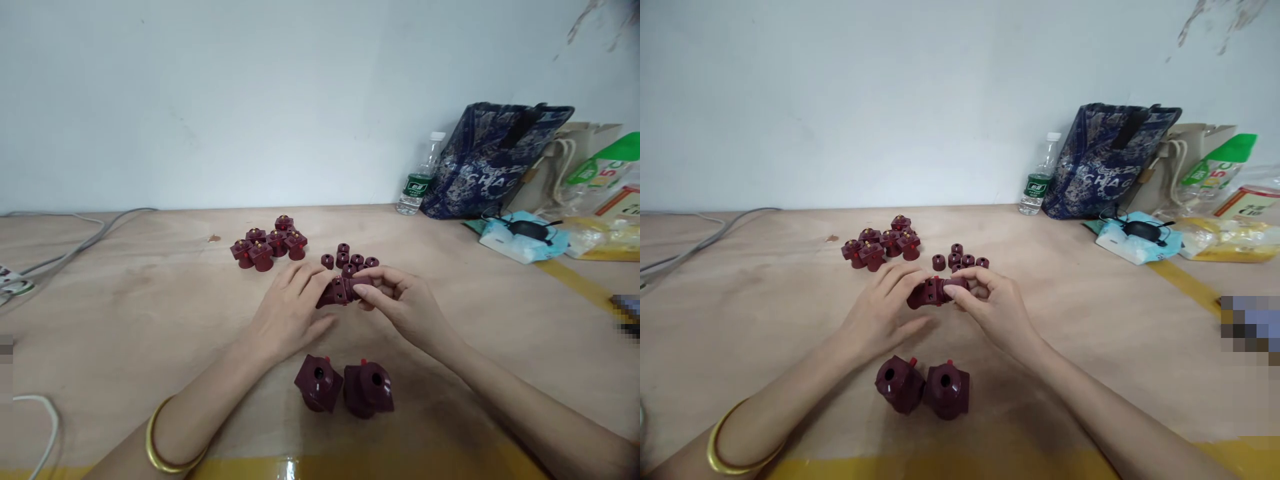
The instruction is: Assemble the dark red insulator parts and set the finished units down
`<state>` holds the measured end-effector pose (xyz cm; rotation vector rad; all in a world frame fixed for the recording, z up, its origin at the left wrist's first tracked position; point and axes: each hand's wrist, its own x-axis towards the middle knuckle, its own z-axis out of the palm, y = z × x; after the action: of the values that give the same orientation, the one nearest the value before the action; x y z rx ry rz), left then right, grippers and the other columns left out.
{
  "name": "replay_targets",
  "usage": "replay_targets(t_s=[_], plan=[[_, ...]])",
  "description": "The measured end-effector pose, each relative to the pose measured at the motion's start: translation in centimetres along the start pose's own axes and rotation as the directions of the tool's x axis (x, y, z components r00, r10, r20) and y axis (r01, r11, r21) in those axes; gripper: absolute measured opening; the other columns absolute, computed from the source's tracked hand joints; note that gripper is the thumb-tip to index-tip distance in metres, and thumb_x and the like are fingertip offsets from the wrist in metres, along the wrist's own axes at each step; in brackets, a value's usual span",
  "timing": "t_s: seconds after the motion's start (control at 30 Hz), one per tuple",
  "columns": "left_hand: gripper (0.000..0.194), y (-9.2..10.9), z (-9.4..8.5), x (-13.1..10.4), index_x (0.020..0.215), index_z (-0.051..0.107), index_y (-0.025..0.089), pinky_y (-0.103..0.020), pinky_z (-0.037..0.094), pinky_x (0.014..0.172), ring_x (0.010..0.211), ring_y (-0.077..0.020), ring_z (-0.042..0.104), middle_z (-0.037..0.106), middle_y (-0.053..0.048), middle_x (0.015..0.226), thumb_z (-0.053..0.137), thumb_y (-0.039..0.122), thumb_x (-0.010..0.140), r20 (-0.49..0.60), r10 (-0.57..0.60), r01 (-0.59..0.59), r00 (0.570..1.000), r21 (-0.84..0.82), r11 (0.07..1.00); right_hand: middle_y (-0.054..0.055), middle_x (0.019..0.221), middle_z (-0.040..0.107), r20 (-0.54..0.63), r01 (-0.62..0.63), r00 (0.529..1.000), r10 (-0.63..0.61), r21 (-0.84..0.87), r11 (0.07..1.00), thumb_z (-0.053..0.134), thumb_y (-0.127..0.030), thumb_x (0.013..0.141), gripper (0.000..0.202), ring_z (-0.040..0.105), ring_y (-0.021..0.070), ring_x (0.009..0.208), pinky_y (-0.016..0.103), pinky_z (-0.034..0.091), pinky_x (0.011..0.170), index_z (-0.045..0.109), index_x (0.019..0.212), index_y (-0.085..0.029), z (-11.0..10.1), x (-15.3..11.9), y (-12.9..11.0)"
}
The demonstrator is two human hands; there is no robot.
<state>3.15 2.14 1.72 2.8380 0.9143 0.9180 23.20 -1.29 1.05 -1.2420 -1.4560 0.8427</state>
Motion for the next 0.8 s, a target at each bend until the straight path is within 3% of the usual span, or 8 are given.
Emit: replay_targets(t_s=[0.13,0.27,0.4,0.5,0.57,0.67,0.73,0.8], plan=[[0.026,0.8,-0.1,0.2,0.1,0.055,0.019,-0.038,0.047,0.076,0.086,-0.0217,0.057,0.062,-0.005,0.094,0.063,0.034,0.08,0.137,-0.2,0.224,0.97,-0.195,0.955,0.004,0.081,0.068,0.063,0.093,0.994,-0.09,-0.05,0.994,0.068,-0.037,0.077,0.034,0.064,0.0155,0.068,0.027,0.054,0.061,0.063,0.104,-0.018,0.3,-0.5,-0.6],[0.026,0.5,-0.4,0.0,0.097,0.053,0.019,-0.031,0.049,0.072,0.082,-0.0179,0.061,0.064,-0.002,0.09,0.066,0.028,0.077,0.364,-0.305,0.462,0.88,-0.505,0.729,0.006,0.091,0.068,0.079,0.156,0.986,-0.149,-0.087,0.984,0.062,-0.037,0.082,0.036,0.065,0.0164,0.071,0.028,0.054,0.061,0.059,0.113,-0.018,-1.0,0.4,0.5],[0.048,-0.1,-1.3,0.1,0.119,0.052,0.021,-0.034,0.048,0.084,0.099,-0.0217,0.06,0.065,-0.006,0.106,0.069,0.034,0.076,0.561,-0.146,0.537,0.815,-0.637,0.553,0.007,0.087,0.069,-0.037,0.206,0.971,-0.238,-0.386,0.899,0.055,-0.034,0.087,0.026,0.065,0.0185,0.071,0.031,0.053,0.063,0.063,0.105,-0.017,-3.1,2.3,3.1],[0.047,-0.1,-1.6,0.1,0.115,0.062,0.018,-0.036,0.045,0.093,0.106,-0.0238,0.059,0.066,-0.009,0.112,0.046,0.053,0.088,0.588,0.064,0.497,0.806,-0.732,0.466,0.011,0.104,0.065,0.047,0.316,0.934,-0.355,-0.577,0.753,0.047,-0.025,0.091,0.025,0.063,0.0221,0.09,0.037,0.051,0.081,0.063,0.109,-0.017,-3.6,3.1,4.9],[0.062,-0.2,-1.4,0.1,0.109,0.067,0.018,-0.037,0.048,0.087,0.098,-0.0233,0.063,0.069,-0.01,0.106,0.025,0.06,0.092,0.576,0.077,0.48,0.814,-0.741,0.471,0.012,0.112,0.061,0.123,0.371,0.913,-0.388,-0.647,0.666,0.044,-0.024,0.092,0.029,0.058,0.0247,0.102,0.041,0.048,0.09,0.061,0.115,-0.017,-3.3,3.3,5.5],[0.056,-1.7,-0.8,-0.1,0.108,0.067,0.022,-0.035,0.05,0.075,0.083,-0.0218,0.064,0.07,-0.008,0.097,0.03,0.059,0.091,0.421,-0.216,0.44,0.881,-0.563,0.699,0.014,0.116,0.057,0.184,0.378,0.915,-0.36,-0.704,0.601,0.043,-0.025,0.092,0.034,0.055,0.0272,0.106,0.044,0.048,0.091,0.058,0.121,-0.017,-2.7,3.2,5.9],[0.046,-3.7,-0.7,-0.3,0.112,0.064,0.021,-0.039,0.049,0.077,0.087,-0.0251,0.061,0.065,-0.01,0.101,0.047,0.055,0.086,0.077,-0.426,0.432,0.902,-0.222,0.874,0.014,0.116,0.056,0.205,0.378,0.918,-0.339,-0.708,0.597,0.045,-0.022,0.09,0.034,0.055,0.028,0.105,0.045,0.05,0.088,0.058,0.121,-0.018,-2.4,3.2,6.0],[0.05,-6.0,-1.0,-0.4,0.121,0.058,0.018,-0.046,0.047,0.079,0.096,-0.0314,0.056,0.057,-0.014,0.106,0.052,0.051,0.084,-0.238,-0.481,0.519,0.844,0.133,0.844,0.014,0.114,0.055,0.204,0.372,0.922,-0.328,-0.697,0.613,0.047,-0.019,0.087,0.034,0.057,0.0274,0.102,0.044,0.051,0.086,0.059,0.119,-0.019,-2.4,3.2,6.0]])
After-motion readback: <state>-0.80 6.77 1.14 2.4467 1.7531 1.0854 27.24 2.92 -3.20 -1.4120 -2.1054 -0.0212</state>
